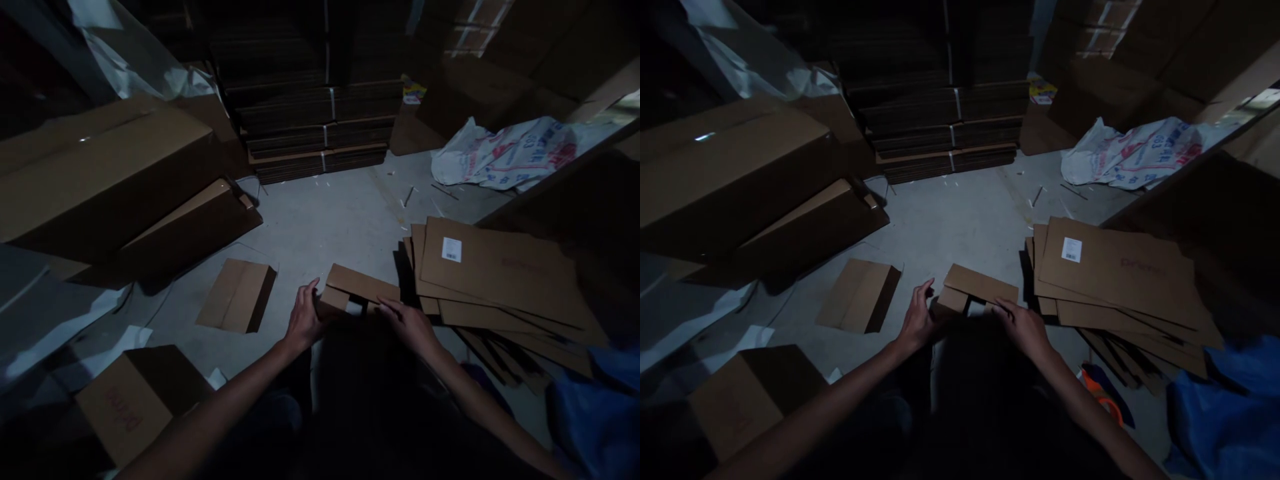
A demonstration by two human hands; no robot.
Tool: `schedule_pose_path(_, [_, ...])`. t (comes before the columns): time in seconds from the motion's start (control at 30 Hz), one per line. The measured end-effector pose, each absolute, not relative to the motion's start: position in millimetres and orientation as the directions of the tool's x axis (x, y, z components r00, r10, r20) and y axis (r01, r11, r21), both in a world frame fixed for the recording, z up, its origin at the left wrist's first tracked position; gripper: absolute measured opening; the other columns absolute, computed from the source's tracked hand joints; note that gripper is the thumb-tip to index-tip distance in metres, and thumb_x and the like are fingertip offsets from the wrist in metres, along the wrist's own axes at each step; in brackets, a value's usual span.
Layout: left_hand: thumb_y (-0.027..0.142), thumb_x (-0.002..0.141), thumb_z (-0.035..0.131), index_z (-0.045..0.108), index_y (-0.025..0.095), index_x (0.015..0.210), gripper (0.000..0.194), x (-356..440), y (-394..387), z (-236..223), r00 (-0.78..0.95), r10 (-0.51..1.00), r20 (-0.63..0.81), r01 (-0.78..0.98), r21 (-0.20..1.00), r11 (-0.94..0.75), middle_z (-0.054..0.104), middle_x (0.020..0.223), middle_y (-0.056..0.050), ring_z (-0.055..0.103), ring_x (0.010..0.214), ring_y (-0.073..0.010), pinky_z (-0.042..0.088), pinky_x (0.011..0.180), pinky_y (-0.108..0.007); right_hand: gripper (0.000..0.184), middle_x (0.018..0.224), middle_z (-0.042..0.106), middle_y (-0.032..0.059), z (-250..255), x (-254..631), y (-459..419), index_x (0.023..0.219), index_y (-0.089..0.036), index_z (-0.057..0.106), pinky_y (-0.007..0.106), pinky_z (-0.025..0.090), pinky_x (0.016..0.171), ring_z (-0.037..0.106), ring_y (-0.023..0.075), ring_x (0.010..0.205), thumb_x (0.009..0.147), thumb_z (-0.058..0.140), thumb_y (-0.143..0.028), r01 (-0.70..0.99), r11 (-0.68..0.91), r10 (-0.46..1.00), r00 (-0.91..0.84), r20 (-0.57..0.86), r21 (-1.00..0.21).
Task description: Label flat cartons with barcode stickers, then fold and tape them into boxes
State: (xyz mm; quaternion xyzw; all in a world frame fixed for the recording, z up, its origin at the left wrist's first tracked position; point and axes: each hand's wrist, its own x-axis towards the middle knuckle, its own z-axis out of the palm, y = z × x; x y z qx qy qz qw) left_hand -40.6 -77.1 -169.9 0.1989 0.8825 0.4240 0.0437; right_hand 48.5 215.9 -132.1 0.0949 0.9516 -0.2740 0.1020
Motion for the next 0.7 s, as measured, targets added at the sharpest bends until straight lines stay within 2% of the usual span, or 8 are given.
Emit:
schedule_pose_path(0.13, [0.046,0.091,0.073,0.038,0.027,0.156,0.076,-51.2,-69.2,-160.9,-0.833,0.521,0.186,0.486,0.698,0.527,0.040,0.155,-0.018,0.042,0.145,-0.0353,0.041,0.117,-0.053,0.049,0.133,0.071,0.0027,-141.5,49.7,212.2,0.141,-0.036,0.064,0.043,0.056,0.098,0.070,0.0286,0.120,0.103,0.044,-0.059,0.272,0.823,0.160,-0.953,-0.257,-0.498])
schedule_pose_path(0.2, [0.046,0.094,0.069,0.037,0.029,0.157,0.073,-62.4,-62.5,-154.6,-0.780,0.607,0.152,0.512,0.713,0.479,0.048,0.151,-0.015,0.051,0.139,-0.0321,0.045,0.115,-0.050,0.048,0.133,0.072,0.0027,-143.8,48.4,212.1,0.142,-0.037,0.063,0.043,0.055,0.100,0.069,0.0290,0.121,0.101,0.051,-0.058,0.278,0.811,0.172,-0.954,-0.246,-0.515])
schedule_pose_path(0.27, [0.050,0.094,0.067,0.036,0.028,0.158,0.075,-74.5,-50.8,-152.0,-0.784,0.613,0.100,0.500,0.686,0.528,0.057,0.142,-0.014,0.059,0.128,-0.0321,0.050,0.108,-0.049,0.045,0.132,0.072,0.0029,-145.7,44.6,214.9,0.138,-0.036,0.067,0.043,0.053,0.103,0.068,0.0290,0.123,0.101,0.052,-0.058,0.287,0.737,0.182,-0.956,-0.229,-0.612])
schedule_pose_path(0.33, [0.057,0.091,0.067,0.036,0.022,0.160,0.083,-83.4,-35.6,-154.1,-0.839,0.535,0.103,0.487,0.580,0.653,0.053,0.145,-0.020,0.053,0.132,-0.0392,0.048,0.107,-0.055,0.045,0.130,0.074,0.0027,-147.9,39.5,219.9,0.129,-0.034,0.073,0.044,0.051,0.106,0.067,0.0271,0.125,0.105,0.042,-0.056,0.287,0.626,0.179,-0.958,-0.224,-0.725])
schedule_pose_path(0.4, [0.059,0.092,0.065,0.036,0.019,0.161,0.085,-86.1,-21.5,-159.8,-0.854,0.498,0.150,0.508,0.441,0.740,0.039,0.158,-0.025,0.036,0.146,-0.0483,0.038,0.112,-0.065,0.048,0.132,0.073,0.0020,-150.7,37.4,224.6,0.127,-0.031,0.074,0.041,0.050,0.109,0.066,0.0238,0.127,0.107,0.036,-0.052,0.274,0.546,0.165,-0.962,-0.219,-0.792])
schedule_pose_path(0.5, [0.045,0.103,0.047,0.037,0.023,0.162,0.063,-79.1,-9.8,-170.5,-0.720,0.680,0.141,0.684,0.317,0.658,0.031,0.168,-0.018,0.022,0.156,-0.0434,0.022,0.121,-0.067,0.042,0.131,0.073,0.0036,-158.5,54.8,235.5,0.133,-0.028,0.070,0.037,0.052,0.104,0.069,0.0221,0.119,0.101,0.053,-0.048,0.223,0.530,0.179,-0.972,-0.150,-0.818])
schedule_pose_path(0.6, [0.040,0.104,0.040,0.034,0.020,0.163,0.063,-68.3,-8.9,-178.5,-0.549,0.832,0.080,0.811,0.291,0.507,0.035,0.167,-0.014,0.028,0.156,-0.0372,0.018,0.125,-0.060,0.039,0.115,0.077,0.0080,-173.9,114.5,269.0,0.122,-0.022,0.075,0.035,0.056,0.093,0.072,0.0230,0.104,0.098,0.055,-0.045,0.261,0.484,0.412,-0.910,-0.046,-0.835])
schedule_pose_path(0.7, [0.056,0.100,0.042,0.022,0.012,0.166,0.082,-64.7,-12.0,-180.5,-0.509,0.856,0.083,0.837,0.280,0.471,0.025,0.170,-0.017,0.023,0.157,-0.0410,0.014,0.126,-0.062,0.046,0.119,0.075,0.0136,-188.6,219.2,320.8,0.117,-0.016,0.072,0.037,0.053,0.097,0.069,0.0258,0.112,0.097,0.045,-0.047,0.590,0.371,0.825,-0.565,-0.038,-0.717])
